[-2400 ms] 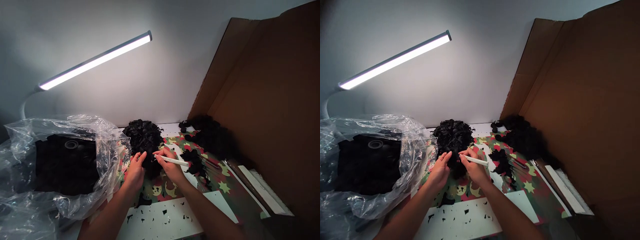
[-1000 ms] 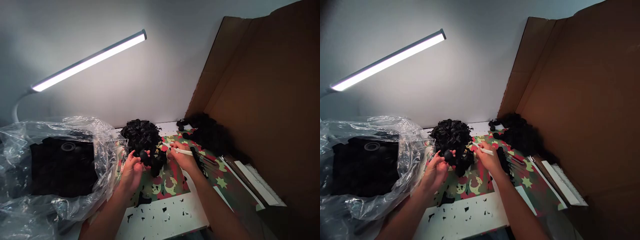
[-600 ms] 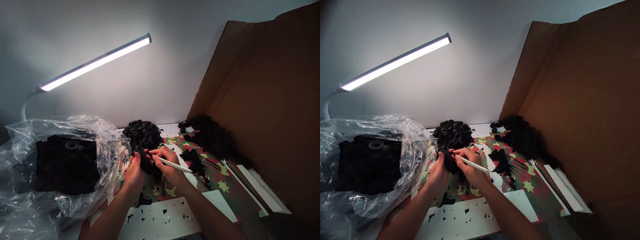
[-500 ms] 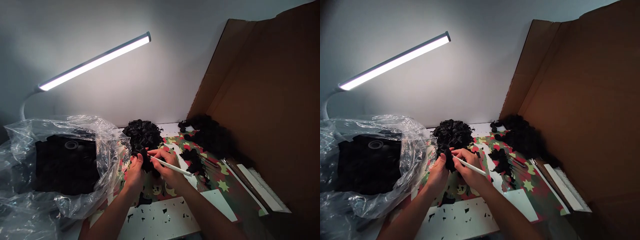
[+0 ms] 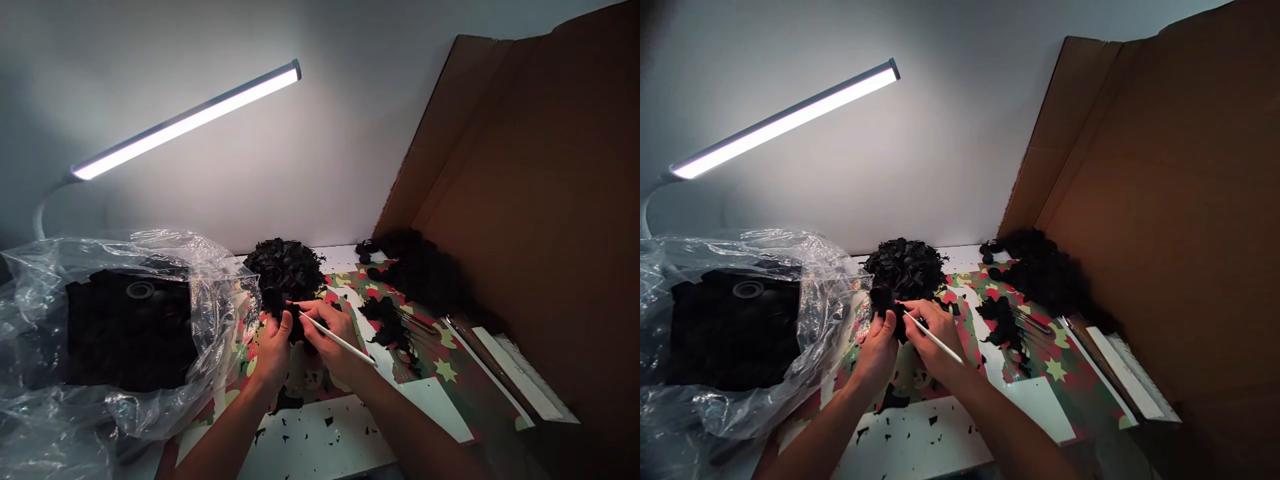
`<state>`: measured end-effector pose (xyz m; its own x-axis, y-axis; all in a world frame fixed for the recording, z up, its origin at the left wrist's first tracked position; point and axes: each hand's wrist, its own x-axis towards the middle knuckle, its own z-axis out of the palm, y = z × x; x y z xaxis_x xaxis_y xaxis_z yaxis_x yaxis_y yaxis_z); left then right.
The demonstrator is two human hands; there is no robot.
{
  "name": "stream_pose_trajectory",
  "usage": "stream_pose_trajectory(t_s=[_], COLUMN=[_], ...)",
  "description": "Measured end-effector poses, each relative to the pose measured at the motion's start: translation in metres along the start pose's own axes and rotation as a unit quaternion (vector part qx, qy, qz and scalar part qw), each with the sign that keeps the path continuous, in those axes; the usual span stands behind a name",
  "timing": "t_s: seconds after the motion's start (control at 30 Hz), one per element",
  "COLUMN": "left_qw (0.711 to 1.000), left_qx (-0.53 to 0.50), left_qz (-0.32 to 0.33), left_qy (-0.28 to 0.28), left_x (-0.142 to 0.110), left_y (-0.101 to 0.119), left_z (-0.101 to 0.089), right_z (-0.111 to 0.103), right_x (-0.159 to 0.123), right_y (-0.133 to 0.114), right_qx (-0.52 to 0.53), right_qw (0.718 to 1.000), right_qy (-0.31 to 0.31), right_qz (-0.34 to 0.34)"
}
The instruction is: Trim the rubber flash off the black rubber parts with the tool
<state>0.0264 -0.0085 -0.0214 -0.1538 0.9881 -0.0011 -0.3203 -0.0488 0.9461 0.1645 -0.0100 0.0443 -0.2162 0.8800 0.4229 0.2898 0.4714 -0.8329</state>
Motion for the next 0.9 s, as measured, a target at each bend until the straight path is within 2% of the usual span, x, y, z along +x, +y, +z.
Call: stream_pose_trajectory(t_s=[0.1,0.17,0.23,0.3,0.37,0.47,0.57,0.67,0.77,0.9], left_qw=[1.0,0.997,0.996,0.995,0.997,0.999,0.983,0.967,0.969,0.979], left_qx=[0.025,0.066,0.088,0.082,0.056,-0.048,-0.177,-0.235,-0.224,-0.189], left_qz=[-0.013,-0.01,0.0,0.01,0.016,0.009,-0.038,-0.087,-0.099,-0.074], left_qy=[0.009,0.022,0.032,0.051,0.058,0.016,-0.031,-0.04,-0.031,-0.033], left_x=[-0.002,-0.003,-0.004,-0.005,-0.004,-0.001,0.003,0.006,0.006,0.003], left_y=[0.005,0.009,0.01,0.011,0.013,0.022,0.035,0.042,0.041,0.041], left_z=[0.002,0.004,0.007,0.009,0.011,0.01,0.005,0.0,0.001,0.009], right_z=[0.001,0.004,0.009,0.012,0.01,-0.004,-0.026,-0.041,-0.042,-0.03], right_x=[-0.002,-0.003,-0.004,-0.004,-0.003,0.002,0.005,0.006,0.006,0.01], right_y=[-0.002,-0.004,-0.003,0.001,0.012,0.037,0.054,0.053,0.036,0.01], right_qx=[-0.021,-0.057,-0.122,-0.199,-0.27,-0.328,-0.281,-0.177,-0.114,-0.039], right_qw=[1.0,0.998,0.99,0.977,0.962,0.943,0.953,0.978,0.989,0.997], right_qy=[-0.001,0.002,0.002,-0.012,-0.022,-0.017,-0.028,-0.013,0.028,0.026], right_qz=[-0.01,-0.039,-0.072,-0.078,-0.04,0.05,0.112,0.112,0.09,0.061])
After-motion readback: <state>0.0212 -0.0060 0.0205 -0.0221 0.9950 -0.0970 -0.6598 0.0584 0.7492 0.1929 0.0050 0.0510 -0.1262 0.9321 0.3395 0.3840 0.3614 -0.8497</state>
